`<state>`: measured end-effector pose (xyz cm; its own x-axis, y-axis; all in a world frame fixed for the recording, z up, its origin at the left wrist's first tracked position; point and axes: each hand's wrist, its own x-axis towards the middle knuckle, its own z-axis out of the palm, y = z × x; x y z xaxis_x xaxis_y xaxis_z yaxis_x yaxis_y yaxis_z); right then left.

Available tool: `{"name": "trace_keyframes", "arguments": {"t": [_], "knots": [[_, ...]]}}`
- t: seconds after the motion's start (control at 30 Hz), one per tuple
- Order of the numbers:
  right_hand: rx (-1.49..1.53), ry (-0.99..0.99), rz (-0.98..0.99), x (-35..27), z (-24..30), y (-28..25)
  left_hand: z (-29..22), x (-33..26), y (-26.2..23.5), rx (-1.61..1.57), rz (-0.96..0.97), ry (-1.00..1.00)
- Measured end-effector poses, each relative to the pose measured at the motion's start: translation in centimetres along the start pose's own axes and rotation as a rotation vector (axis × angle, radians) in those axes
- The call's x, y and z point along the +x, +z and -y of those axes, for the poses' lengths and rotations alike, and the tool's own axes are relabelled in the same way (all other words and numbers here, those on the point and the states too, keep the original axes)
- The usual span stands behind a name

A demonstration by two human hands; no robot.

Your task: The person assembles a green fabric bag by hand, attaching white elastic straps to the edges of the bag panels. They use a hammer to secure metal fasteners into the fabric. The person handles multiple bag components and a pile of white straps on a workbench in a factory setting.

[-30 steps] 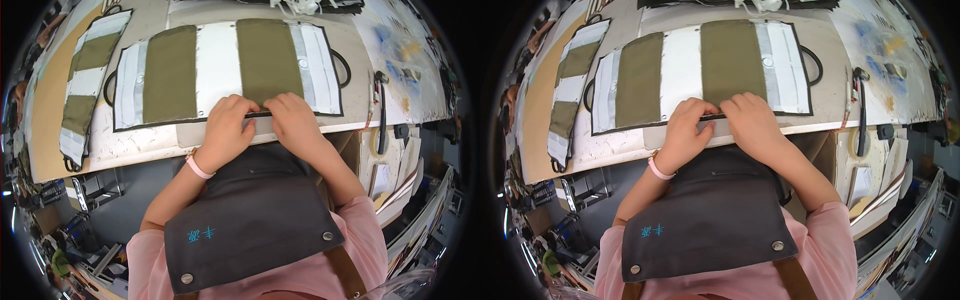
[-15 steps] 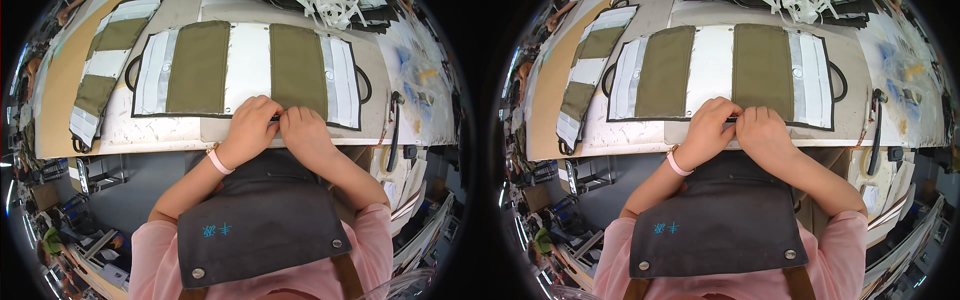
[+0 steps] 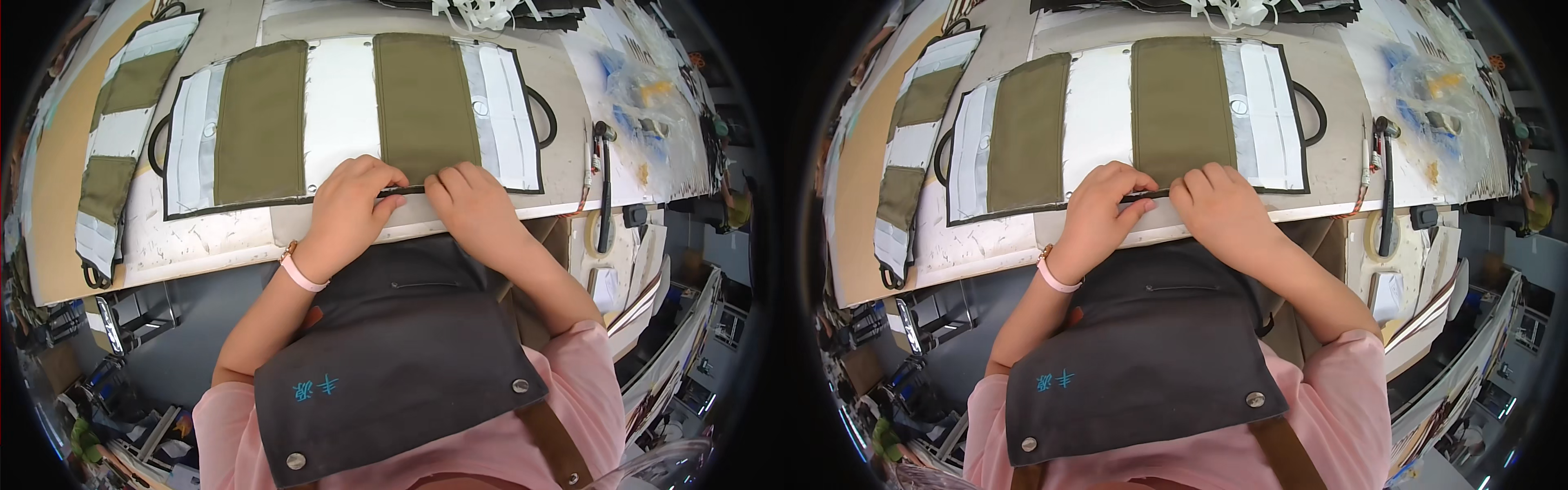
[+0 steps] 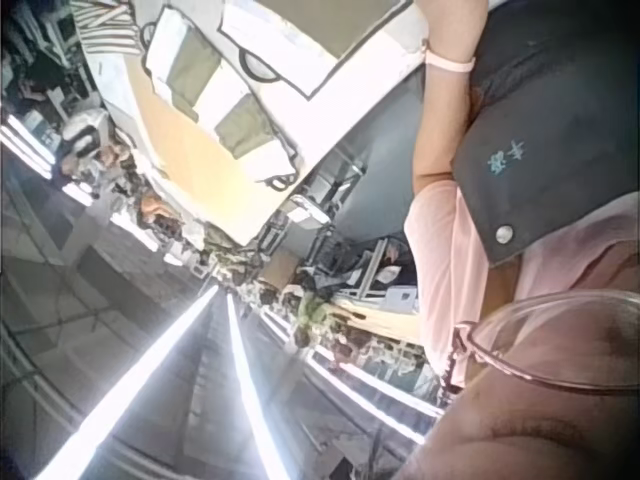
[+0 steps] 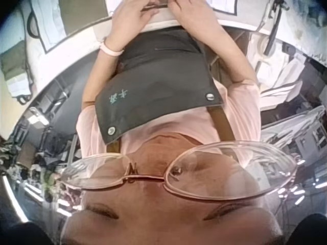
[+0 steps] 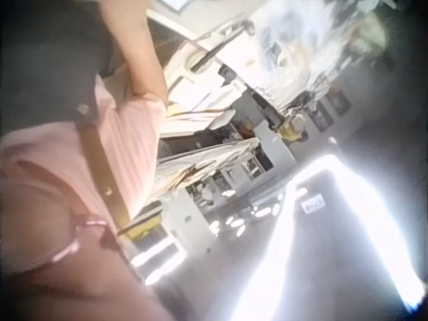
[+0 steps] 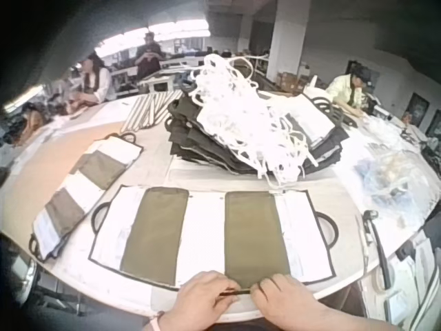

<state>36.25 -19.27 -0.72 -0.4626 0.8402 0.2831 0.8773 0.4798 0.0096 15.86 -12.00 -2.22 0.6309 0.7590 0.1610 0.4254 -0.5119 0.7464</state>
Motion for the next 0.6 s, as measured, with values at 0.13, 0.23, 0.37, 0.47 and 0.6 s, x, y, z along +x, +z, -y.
{"name": "trace_keyframes", "arguments": {"t": [0.13,0.23,0.37,0.47,0.6], "knots": [[-0.034,-0.057,0.011,0.0,-0.2,0.0,-0.3,0.0,0.1,0.023,0.002,-0.017],[0.026,-0.004,0.043,0.1,-0.4,0.2,-0.4,0.1,0.2,0.051,-0.006,-0.017],[0.342,0.186,-0.07,0.3,-0.2,0.4,0.1,0.0,0.1,0.041,-0.005,0.016],[0.357,0.195,-0.063,0.1,0.3,0.5,0.1,0.0,0.0,0.02,0.023,0.009],[0.083,0.019,-0.058,0.1,0.9,1.1,-0.1,0.2,-0.1,0.085,0.041,0.042]]}}
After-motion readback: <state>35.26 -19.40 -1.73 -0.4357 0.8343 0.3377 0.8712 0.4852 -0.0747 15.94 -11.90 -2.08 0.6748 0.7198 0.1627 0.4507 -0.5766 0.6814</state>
